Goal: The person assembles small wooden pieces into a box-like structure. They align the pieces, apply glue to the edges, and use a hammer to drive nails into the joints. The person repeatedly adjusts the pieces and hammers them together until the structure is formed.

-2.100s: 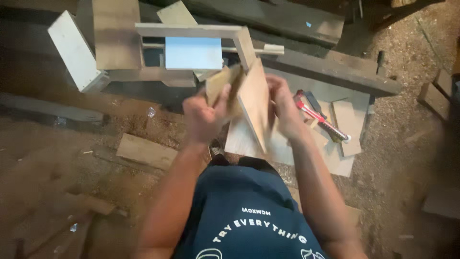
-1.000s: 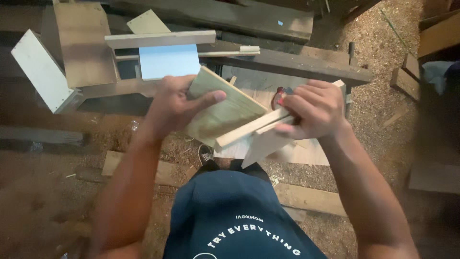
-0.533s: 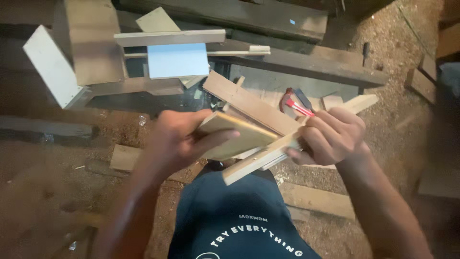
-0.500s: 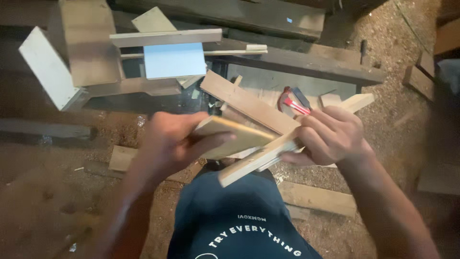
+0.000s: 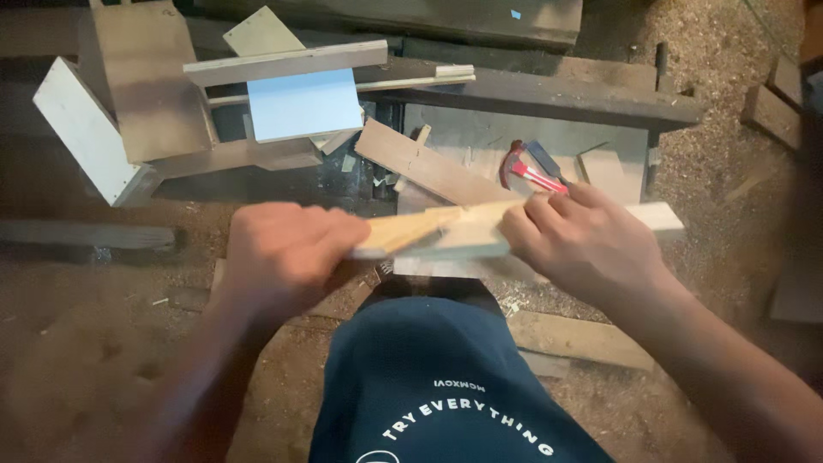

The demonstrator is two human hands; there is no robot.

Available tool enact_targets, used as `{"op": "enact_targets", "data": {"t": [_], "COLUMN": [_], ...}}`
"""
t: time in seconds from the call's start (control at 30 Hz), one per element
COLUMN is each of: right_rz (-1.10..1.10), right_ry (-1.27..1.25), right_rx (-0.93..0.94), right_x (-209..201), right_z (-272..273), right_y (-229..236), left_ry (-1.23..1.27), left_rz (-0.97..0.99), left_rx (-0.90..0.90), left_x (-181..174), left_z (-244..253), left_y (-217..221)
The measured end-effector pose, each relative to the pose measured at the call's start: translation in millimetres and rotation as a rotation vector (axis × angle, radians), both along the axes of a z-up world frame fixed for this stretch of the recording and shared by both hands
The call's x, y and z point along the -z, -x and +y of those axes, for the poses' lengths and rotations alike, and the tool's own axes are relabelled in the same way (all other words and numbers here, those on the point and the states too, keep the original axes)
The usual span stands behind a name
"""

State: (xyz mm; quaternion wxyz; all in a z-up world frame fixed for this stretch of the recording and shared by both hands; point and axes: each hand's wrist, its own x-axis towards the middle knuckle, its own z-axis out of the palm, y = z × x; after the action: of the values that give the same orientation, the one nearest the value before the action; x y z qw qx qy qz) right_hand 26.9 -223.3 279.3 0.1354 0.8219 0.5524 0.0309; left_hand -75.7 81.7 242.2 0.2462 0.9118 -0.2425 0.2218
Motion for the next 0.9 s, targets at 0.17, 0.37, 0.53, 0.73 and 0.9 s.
{"op": "enact_targets", "data": {"t": [0.17,0.37,0.53,0.73,0.9], "right_rz": [-0.052,-0.090,-0.079,0.159,0.136], "right_ry": [-0.101,-0.110,0.162,0.256,0.075], "right_rx": [0.107,0.217,0.230,0.337,0.239], "right_x": [24,51,65,62,60], "right_z": [7,14,35,50,35], "right_y": [-18,-16,-5,-35,-39], "left_ry": [-0.027,-0.084,-0.353,-0.367,-0.331], "left_rz": [-0.085,-0.119,-0.075,-0.033,-0.167], "left_rx": [-0.109,-0.063,0.038,0.017,0.024], "left_x": [27,43,44,26,25], "left_z": [-9,-7,-4,4,13], "left_y": [-31,-52,-83,-92,-80]}}
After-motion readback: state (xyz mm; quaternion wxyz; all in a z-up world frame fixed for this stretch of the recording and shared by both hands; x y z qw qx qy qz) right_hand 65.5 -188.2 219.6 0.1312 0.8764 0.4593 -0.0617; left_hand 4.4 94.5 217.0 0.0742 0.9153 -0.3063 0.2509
